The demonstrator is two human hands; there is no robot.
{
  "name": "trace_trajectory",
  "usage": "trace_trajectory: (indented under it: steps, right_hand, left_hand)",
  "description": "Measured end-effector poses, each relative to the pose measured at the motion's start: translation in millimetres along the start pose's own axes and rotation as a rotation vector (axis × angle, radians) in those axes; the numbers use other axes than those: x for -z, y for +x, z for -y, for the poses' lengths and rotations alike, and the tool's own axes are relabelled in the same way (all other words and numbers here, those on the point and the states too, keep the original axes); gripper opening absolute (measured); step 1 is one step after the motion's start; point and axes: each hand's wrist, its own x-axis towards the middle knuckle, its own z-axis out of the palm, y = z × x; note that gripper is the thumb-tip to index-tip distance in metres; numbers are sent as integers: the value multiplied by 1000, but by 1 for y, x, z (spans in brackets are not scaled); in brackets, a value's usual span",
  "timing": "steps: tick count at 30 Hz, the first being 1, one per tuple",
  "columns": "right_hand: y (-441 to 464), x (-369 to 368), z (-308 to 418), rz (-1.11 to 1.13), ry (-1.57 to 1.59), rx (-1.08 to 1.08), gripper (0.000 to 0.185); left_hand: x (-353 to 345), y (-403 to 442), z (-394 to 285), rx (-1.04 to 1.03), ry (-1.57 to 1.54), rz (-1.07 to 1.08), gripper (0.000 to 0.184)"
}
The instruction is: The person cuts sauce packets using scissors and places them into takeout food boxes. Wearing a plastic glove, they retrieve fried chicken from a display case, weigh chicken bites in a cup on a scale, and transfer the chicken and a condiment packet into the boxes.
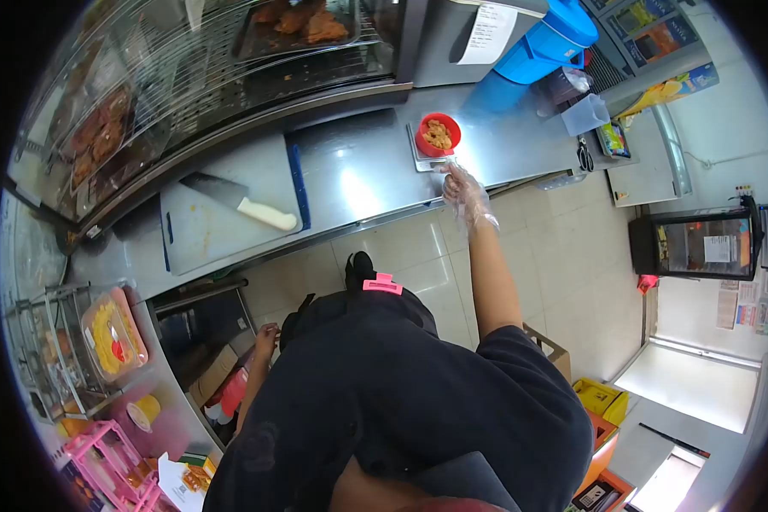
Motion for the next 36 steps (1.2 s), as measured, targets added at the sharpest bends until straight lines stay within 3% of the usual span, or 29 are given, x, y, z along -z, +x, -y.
trace_trajectory:
  steps: [3, 6, 9, 12, 15, 18, 21, 27, 32, 36]
  right_hand:
    - [8, 13, 11, 42, -120, -24, 33]
    - [9, 12, 11, -258, 121, -65, 39]
    - [-20, 33, -10, -449, 399, 134, 47]
    - [-25, 69, -88, -780, -319, 422, 44]
    - [-50, -3, -62, -502, -966, 411, 38]
    - [-56, -68, 1, -153, -1532, 102, 46]
    - [-13, -54, -34, -144, -1578, 232, 52]
    - [-24, -57, -18, -200, -1670, 325, 57]
    - [-18, -59, -14, -200, -1717, 362, 54]
    - [-17, -61, -16, -233, -1679, 406, 53]
  left_hand:
    - [-15, 19, -28, -106, 37, 22, 34]
    - [-21, 48, -38, -168, 110, 63, 33]
    - [-27, 44, -77, -196, 173, 25, 33]
    - [-37, 39, -84, -121, 130, -49, 32]
    - [-39, 21, -99, -59, 272, 33, 33]
    - [-34, 20, -87, -36, 430, 40, 32]
    - [-26, 16, -81, 27, 286, -14, 30]
    - [-12, 40, -12, -23, -34, -19, 29]
    - [-28, 5, -61, -29, 226, -8, 28]
    - [-33, 5, -53, -111, 184, -148, 25]
